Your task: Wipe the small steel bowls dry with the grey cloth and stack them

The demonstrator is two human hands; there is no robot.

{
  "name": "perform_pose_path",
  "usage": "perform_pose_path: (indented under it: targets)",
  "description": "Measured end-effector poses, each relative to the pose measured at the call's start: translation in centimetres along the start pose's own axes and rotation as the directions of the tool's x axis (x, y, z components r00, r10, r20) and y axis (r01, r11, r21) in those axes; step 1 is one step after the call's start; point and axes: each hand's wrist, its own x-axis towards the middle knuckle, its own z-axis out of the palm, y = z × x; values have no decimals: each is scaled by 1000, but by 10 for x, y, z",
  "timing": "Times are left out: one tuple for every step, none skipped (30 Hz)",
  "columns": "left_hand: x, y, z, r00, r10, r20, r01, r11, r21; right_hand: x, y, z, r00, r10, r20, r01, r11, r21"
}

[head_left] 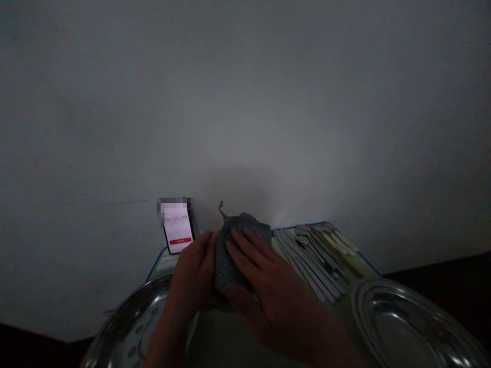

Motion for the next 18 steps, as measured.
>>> perform_pose_path:
  targets:
    - [0, -1, -1, 1000, 3, 26, -2, 999, -45, 2, 3, 1, 999, -31, -11, 31, 999, 28]
    - [-1, -2, -2, 999, 8, 51, -3, 995, -96, 3, 6, 2, 998, -62, -32, 63, 997, 46]
    - [-1, -2, -1, 997, 11, 72, -1, 990, -144, 5, 9, 2, 995, -83, -57, 86, 995, 53]
    - [-1, -2, 0, 996, 10, 87, 6, 983, -182, 6, 12, 3, 992, -91, -85, 95, 994, 48]
    - [-2, -2, 1, 996, 6, 93, 14, 977, -212, 7, 15, 5, 990, -87, -112, 91, 995, 34]
    - [-2, -2, 3, 996, -2, 93, 24, 972, -233, 8, 17, 7, 987, -77, -138, 80, 997, 19]
    - [-3, -2, 4, 996, -13, 90, 35, 968, -250, 8, 20, 9, 984, -66, -164, 68, 998, 7]
    - [-3, -2, 6, 996, -28, 84, 49, 964, -262, 8, 22, 11, 979, -53, -195, 55, 998, 6]
    - [-4, -2, 7, 997, -46, 68, 63, 960, -274, 8, 25, 13, 972, -34, -234, 39, 999, 18]
    - [-6, -3, 7, 997, -70, 43, 80, 954, -287, 7, 29, 15, 960, -4, -279, 19, 999, 49]
    - [-6, -5, 7, 995, -103, 10, 101, 944, -313, 7, 33, 16, 944, 37, -328, -4, 995, 99]
    - [-7, -6, 7, 989, -144, -27, 125, 926, -357, 7, 37, 17, 922, 95, -376, -33, 985, 168]
    - [-7, -8, 6, 978, -195, -67, 149, 894, -423, 7, 41, 18, 895, 169, -414, -66, 966, 251]
    - [-6, -9, 6, 960, -259, -103, 173, 844, -508, 7, 45, 19, 864, 254, -435, -103, 935, 340]
    - [-4, -9, 7, 933, -336, -129, 197, 776, -599, 8, 48, 21, 830, 342, -441, -144, 895, 423]
    - [-2, -9, 8, 892, -425, -154, 212, 693, -689, 9, 50, 24, 794, 425, -435, -187, 851, 490]
    - [1, -8, 10, 843, -510, -174, 212, 610, -764, 9, 51, 28, 754, 499, -427, -231, 810, 540]
    - [5, -7, 12, 793, -580, -185, 202, 537, -819, 10, 50, 34, 714, 560, -419, -269, 773, 575]
